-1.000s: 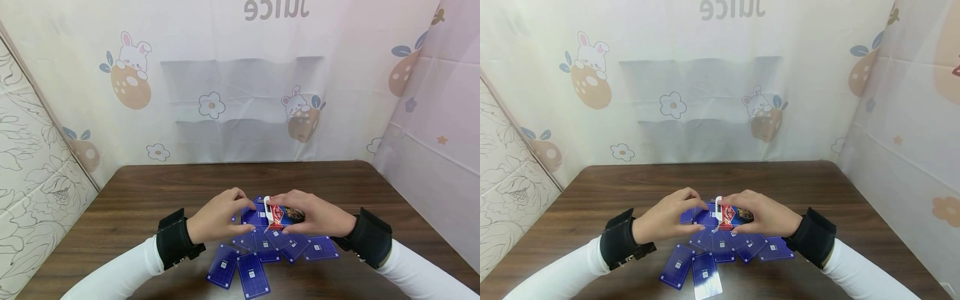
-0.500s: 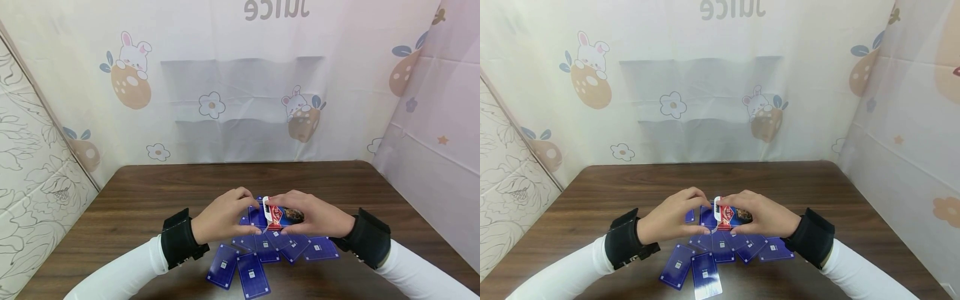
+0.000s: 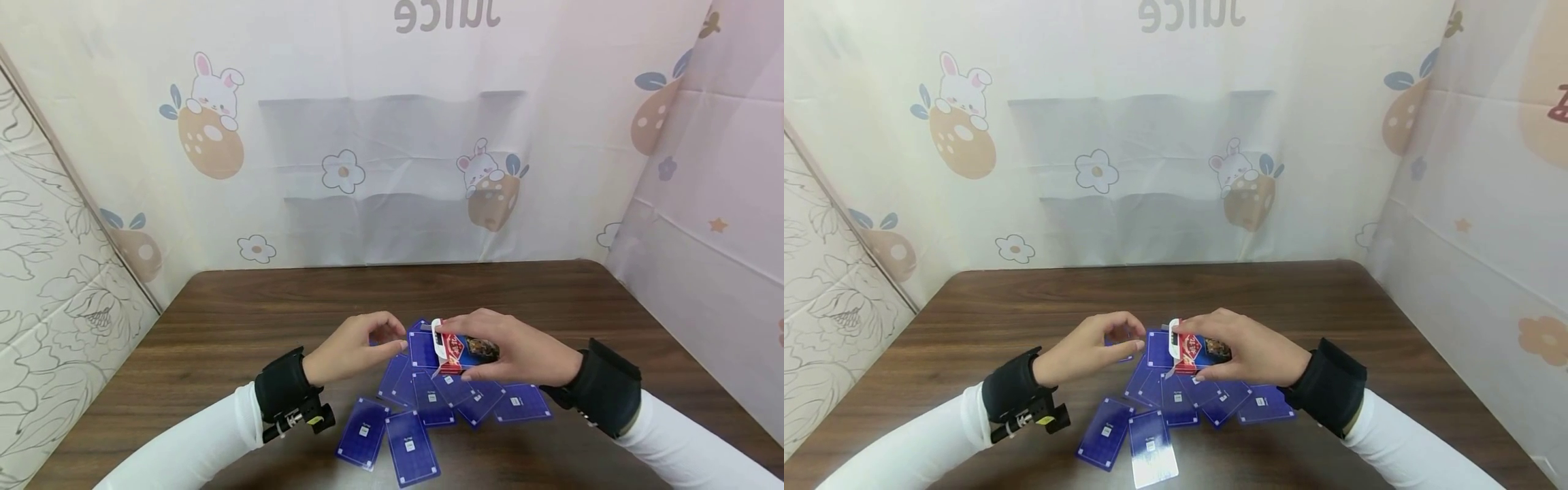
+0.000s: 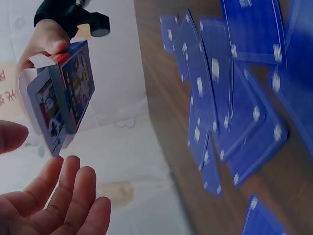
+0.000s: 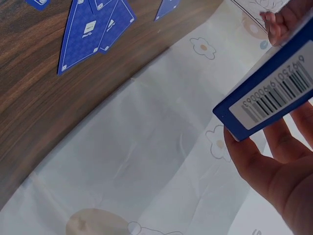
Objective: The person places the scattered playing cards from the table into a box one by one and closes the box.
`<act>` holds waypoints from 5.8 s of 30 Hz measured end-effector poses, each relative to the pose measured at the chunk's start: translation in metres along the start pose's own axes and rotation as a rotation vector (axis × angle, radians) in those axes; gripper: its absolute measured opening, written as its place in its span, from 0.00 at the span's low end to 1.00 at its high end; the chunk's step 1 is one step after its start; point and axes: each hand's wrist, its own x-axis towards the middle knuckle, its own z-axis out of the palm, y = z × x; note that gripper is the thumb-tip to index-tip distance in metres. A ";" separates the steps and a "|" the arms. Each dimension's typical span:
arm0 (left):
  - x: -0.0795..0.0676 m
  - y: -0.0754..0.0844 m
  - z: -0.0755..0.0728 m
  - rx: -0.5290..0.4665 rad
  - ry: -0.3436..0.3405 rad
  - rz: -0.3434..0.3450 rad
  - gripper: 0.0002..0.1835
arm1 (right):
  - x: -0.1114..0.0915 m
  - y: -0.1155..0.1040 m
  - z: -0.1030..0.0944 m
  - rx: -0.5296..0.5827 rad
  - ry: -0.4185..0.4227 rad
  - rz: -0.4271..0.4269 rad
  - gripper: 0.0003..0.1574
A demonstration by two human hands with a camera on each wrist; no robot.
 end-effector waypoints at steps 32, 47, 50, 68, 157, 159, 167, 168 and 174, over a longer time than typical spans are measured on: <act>0.016 -0.005 0.026 -0.342 -0.153 -0.072 0.09 | 0.006 -0.003 0.010 -0.008 0.032 -0.081 0.38; 0.006 -0.035 -0.015 0.516 -0.003 0.024 0.08 | -0.001 -0.001 0.003 -0.041 -0.006 0.016 0.39; 0.007 -0.046 -0.018 0.566 -0.045 -0.044 0.13 | -0.001 -0.001 0.003 -0.041 -0.008 0.021 0.39; 0.027 -0.100 -0.018 0.611 -0.301 -0.183 0.40 | -0.003 0.000 0.005 -0.022 -0.002 -0.002 0.39; 0.007 -0.064 -0.049 -0.308 -0.277 -0.270 0.09 | -0.005 0.000 0.009 0.002 -0.021 0.067 0.39; 0.005 -0.055 -0.043 -0.374 -0.285 -0.290 0.09 | -0.006 0.000 0.010 0.013 -0.027 0.072 0.38; 0.000 -0.037 -0.032 -0.604 -0.272 -0.367 0.05 | -0.007 -0.001 0.012 0.023 -0.027 0.082 0.39; -0.001 -0.036 -0.031 -0.628 -0.273 -0.376 0.04 | -0.007 -0.001 0.012 0.022 -0.025 0.080 0.39; -0.002 -0.029 -0.027 -0.688 -0.295 -0.400 0.04 | -0.008 -0.001 0.012 0.016 -0.024 0.062 0.38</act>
